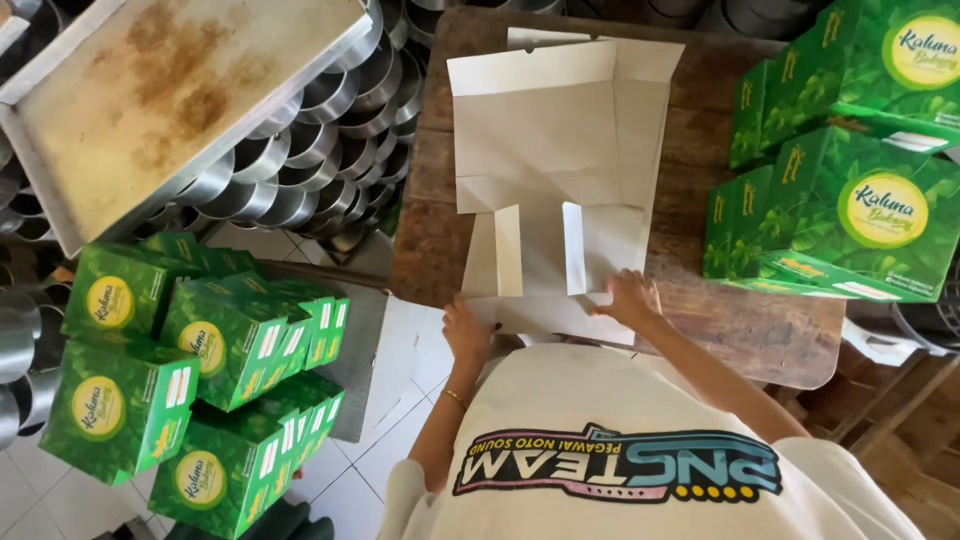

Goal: The person folds flat printed cardboard boxes into open bakery boxes at a wooden table. They take each flat box, fold in the side flaps and end walls, press the corners to lock the shape, and set the finished open box on the table beside stacks of folded green printed boxes.

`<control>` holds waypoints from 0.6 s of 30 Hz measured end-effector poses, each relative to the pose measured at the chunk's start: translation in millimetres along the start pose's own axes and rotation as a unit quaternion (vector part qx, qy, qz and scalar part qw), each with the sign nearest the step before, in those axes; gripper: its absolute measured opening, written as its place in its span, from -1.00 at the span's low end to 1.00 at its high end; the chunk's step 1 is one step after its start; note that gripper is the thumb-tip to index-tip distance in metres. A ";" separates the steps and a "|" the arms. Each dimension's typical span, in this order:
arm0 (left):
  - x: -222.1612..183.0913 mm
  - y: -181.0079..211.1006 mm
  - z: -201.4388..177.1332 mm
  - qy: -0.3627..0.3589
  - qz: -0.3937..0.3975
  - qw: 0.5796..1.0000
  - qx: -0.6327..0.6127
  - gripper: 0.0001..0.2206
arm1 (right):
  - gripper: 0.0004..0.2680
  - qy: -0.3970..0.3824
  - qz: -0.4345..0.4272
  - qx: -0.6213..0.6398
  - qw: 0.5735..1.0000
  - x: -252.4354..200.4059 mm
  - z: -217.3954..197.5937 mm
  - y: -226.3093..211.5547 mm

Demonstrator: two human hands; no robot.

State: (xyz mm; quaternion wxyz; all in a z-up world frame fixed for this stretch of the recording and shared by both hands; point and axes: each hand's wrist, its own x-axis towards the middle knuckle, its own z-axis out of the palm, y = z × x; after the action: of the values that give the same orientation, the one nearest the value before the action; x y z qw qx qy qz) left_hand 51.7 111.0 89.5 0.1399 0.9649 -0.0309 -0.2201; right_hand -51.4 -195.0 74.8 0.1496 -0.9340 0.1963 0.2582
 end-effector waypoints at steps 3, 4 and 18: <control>-1.8 4.6 -16.5 -0.076 -0.117 0.987 -0.079 -0.18 | -0.52 -0.019 0.037 0.067 0.997 -7.7 -3.9 1.2; 0.5 0.3 -5.0 -0.074 -0.121 0.987 -0.081 -0.18 | -0.52 -0.020 0.032 0.065 0.997 -5.1 -0.3 4.3; -24.9 57.4 105.8 0.083 0.216 0.964 -0.129 -0.14 | -0.69 0.096 -0.005 0.306 0.947 -34.9 -12.3 -31.2</control>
State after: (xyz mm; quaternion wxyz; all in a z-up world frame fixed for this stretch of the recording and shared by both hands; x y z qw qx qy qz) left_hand -16.5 31.9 24.7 0.3092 0.9239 -0.1987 -0.1063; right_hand -59.9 -162.1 109.5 0.4095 -0.8649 0.2748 0.0940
